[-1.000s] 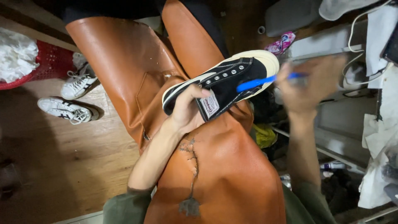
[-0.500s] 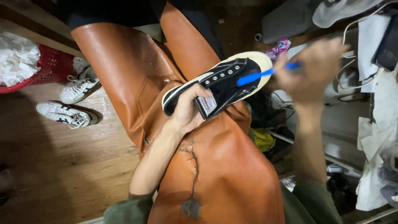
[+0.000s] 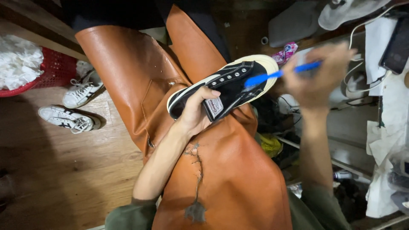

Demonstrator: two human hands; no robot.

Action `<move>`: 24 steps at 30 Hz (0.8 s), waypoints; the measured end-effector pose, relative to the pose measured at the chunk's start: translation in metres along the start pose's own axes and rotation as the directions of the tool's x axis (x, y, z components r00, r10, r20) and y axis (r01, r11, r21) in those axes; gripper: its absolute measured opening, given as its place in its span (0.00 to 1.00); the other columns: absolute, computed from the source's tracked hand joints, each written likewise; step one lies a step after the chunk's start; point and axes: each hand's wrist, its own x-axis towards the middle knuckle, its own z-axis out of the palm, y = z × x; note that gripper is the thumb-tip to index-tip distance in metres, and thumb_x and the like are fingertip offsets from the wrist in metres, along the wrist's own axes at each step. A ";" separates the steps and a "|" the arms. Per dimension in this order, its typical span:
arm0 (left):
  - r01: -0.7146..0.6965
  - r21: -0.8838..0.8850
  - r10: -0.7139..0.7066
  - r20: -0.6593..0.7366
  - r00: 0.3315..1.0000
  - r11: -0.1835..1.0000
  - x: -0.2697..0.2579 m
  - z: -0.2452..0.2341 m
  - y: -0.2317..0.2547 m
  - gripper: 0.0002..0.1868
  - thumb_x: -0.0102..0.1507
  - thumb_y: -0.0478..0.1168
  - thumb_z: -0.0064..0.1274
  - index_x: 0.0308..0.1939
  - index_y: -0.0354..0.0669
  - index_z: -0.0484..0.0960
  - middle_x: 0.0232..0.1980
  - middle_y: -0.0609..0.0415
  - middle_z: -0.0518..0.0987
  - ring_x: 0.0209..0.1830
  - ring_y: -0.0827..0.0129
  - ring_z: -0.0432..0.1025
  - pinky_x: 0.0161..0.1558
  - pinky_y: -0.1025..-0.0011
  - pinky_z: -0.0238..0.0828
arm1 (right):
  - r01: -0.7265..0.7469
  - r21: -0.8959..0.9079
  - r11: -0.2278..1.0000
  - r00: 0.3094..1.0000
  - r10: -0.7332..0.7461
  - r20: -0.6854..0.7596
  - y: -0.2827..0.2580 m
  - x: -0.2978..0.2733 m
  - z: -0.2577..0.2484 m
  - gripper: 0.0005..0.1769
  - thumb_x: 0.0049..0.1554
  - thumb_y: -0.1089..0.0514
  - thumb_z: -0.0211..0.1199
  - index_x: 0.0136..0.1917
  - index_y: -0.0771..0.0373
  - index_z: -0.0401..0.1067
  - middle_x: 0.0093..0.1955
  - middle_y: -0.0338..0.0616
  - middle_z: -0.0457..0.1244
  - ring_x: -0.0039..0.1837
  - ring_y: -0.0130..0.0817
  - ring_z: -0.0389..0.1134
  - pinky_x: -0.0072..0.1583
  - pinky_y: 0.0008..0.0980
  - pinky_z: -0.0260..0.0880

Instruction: The person cleans a black and white canvas sneaker by first wiping the interior with a white cloth, then scrubbing the exterior with a blue brush dipped in soapy water, and finally wiping the shoe with a cloth.

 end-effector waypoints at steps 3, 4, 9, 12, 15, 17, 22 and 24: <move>0.022 0.048 -0.025 0.055 0.998 0.999 0.000 -0.004 0.001 0.23 0.58 0.35 0.45 0.54 0.23 0.72 0.50 0.35 0.78 0.47 0.49 0.75 0.55 0.61 0.72 | 0.244 -0.255 0.936 0.938 -0.161 0.306 0.004 -0.009 0.008 0.17 0.60 0.47 0.63 0.34 0.56 0.77 0.32 0.38 0.59 0.45 0.40 0.55 0.53 0.41 0.46; 0.036 0.044 -0.036 0.010 0.999 0.998 0.001 -0.007 0.001 0.19 0.58 0.34 0.45 0.50 0.23 0.73 0.43 0.38 0.79 0.38 0.53 0.76 0.41 0.66 0.74 | 0.314 -0.333 0.889 0.946 -0.261 0.194 0.012 -0.001 0.007 0.16 0.59 0.50 0.68 0.39 0.61 0.68 0.37 0.44 0.57 0.46 0.43 0.55 0.49 0.40 0.54; -0.004 0.036 0.003 0.023 1.000 0.999 -0.002 -0.003 0.000 0.22 0.59 0.35 0.47 0.56 0.25 0.72 0.51 0.36 0.78 0.48 0.49 0.76 0.54 0.61 0.74 | 0.311 -0.288 0.906 0.946 -0.265 0.189 0.015 0.007 0.011 0.26 0.57 0.54 0.75 0.31 0.66 0.61 0.35 0.49 0.54 0.43 0.46 0.54 0.48 0.45 0.53; -0.023 0.024 0.021 0.052 0.998 0.999 -0.002 -0.001 0.001 0.23 0.60 0.34 0.48 0.58 0.25 0.71 0.54 0.36 0.77 0.52 0.50 0.74 0.58 0.60 0.71 | 0.389 -0.344 0.855 0.916 -0.319 0.243 0.018 0.013 0.007 0.27 0.63 0.46 0.68 0.32 0.62 0.60 0.34 0.46 0.53 0.43 0.42 0.52 0.46 0.41 0.47; 0.006 0.056 0.000 -0.103 0.995 0.998 -0.002 -0.003 0.002 0.14 0.59 0.35 0.49 0.46 0.28 0.76 0.35 0.44 0.81 0.26 0.61 0.76 0.25 0.72 0.76 | 0.240 -0.405 0.882 0.968 -0.188 0.164 0.004 0.018 0.004 0.23 0.63 0.53 0.75 0.40 0.70 0.66 0.44 0.52 0.60 0.55 0.52 0.62 0.61 0.62 0.63; -0.007 0.002 0.007 0.052 0.999 1.000 -0.003 0.002 0.003 0.22 0.60 0.34 0.49 0.57 0.24 0.71 0.55 0.36 0.76 0.54 0.50 0.73 0.60 0.60 0.69 | 0.414 -0.249 0.876 0.907 -0.373 0.196 -0.021 0.011 0.010 0.24 0.61 0.53 0.71 0.34 0.64 0.61 0.37 0.46 0.50 0.42 0.43 0.50 0.45 0.41 0.46; 0.005 0.090 0.002 -0.079 0.997 0.996 -0.007 0.000 0.002 0.16 0.58 0.32 0.52 0.48 0.26 0.78 0.46 0.40 0.81 0.45 0.56 0.77 0.54 0.65 0.73 | 0.131 -0.258 0.957 0.990 -0.138 -0.007 -0.023 0.003 0.005 0.24 0.55 0.60 0.80 0.42 0.65 0.61 0.40 0.48 0.56 0.43 0.45 0.57 0.47 0.42 0.57; 0.012 0.086 -0.005 -0.082 0.997 0.996 -0.007 0.008 0.003 0.14 0.59 0.33 0.52 0.46 0.27 0.78 0.45 0.42 0.81 0.43 0.58 0.77 0.52 0.67 0.74 | 0.029 -0.196 0.980 0.999 -0.033 -0.018 -0.036 -0.007 0.012 0.22 0.55 0.63 0.76 0.41 0.66 0.60 0.40 0.49 0.55 0.43 0.45 0.56 0.48 0.42 0.56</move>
